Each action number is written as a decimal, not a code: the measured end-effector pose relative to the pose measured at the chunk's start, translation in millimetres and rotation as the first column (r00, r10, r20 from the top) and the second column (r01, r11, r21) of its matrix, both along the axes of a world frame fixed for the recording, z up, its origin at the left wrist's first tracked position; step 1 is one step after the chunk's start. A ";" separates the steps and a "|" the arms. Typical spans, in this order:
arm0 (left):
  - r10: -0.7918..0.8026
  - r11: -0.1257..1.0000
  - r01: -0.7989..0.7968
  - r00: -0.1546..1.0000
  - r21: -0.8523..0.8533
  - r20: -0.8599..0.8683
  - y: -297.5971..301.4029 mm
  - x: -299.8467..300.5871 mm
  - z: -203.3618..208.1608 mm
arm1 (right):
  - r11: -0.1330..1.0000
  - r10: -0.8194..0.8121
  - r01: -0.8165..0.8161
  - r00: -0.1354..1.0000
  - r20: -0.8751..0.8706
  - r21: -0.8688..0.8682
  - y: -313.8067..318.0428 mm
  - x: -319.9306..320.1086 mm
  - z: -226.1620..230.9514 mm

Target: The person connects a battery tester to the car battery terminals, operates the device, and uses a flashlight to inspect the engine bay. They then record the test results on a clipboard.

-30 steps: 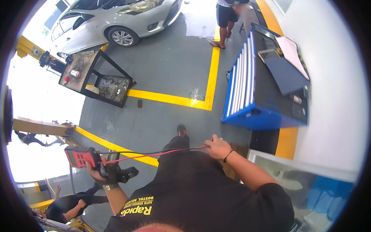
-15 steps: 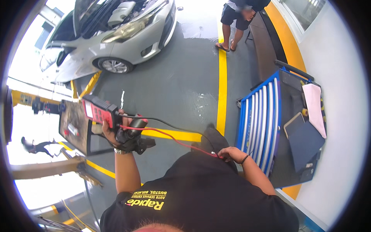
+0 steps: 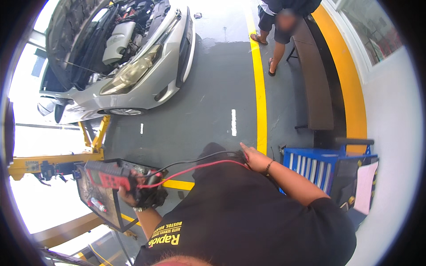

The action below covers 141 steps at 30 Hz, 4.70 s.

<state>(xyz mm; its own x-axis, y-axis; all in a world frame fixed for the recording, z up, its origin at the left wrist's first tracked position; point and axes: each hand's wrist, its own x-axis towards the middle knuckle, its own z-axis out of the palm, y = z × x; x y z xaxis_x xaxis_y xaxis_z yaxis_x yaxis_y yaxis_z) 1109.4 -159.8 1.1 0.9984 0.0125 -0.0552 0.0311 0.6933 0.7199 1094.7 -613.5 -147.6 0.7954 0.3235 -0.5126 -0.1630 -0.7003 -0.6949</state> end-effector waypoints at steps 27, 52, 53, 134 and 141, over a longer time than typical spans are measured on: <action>-0.355 0.923 0.371 0.923 -0.104 0.147 -188.5 803.0 -19.7 | 0.617 -0.383 0.494 0.868 -0.315 0.612 -114.1 671.6 -74.8; 0.322 0.945 -0.300 0.927 -0.132 0.194 -207.0 1047.6 0.8 | 0.346 0.029 0.680 0.681 -0.731 0.647 -45.1 1351.1 68.0; 0.295 0.953 -0.275 0.939 -0.129 0.174 -208.1 1074.2 0.7 | 0.361 0.009 0.677 0.686 -0.728 0.642 -53.9 1367.6 65.7; 0.801 0.476 -0.873 0.379 0.107 -0.464 2.1 1615.1 -183.6 | 0.530 0.681 -0.809 0.585 0.440 0.254 416.0 1740.8 -15.5; 0.865 0.364 -0.909 0.249 0.202 -0.436 52.0 1587.6 -168.8 | 0.609 0.643 -0.631 0.747 0.166 0.480 342.8 1783.8 -23.8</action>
<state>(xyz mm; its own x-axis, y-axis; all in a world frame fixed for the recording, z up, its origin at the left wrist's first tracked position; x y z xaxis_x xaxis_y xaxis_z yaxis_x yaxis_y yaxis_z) 2697.0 -107.8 -167.7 0.2189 0.8488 -0.4814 -0.3831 0.5285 0.7576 2878.5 -270.7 -171.5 0.2839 0.9465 -0.1537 0.1757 -0.2090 -0.9620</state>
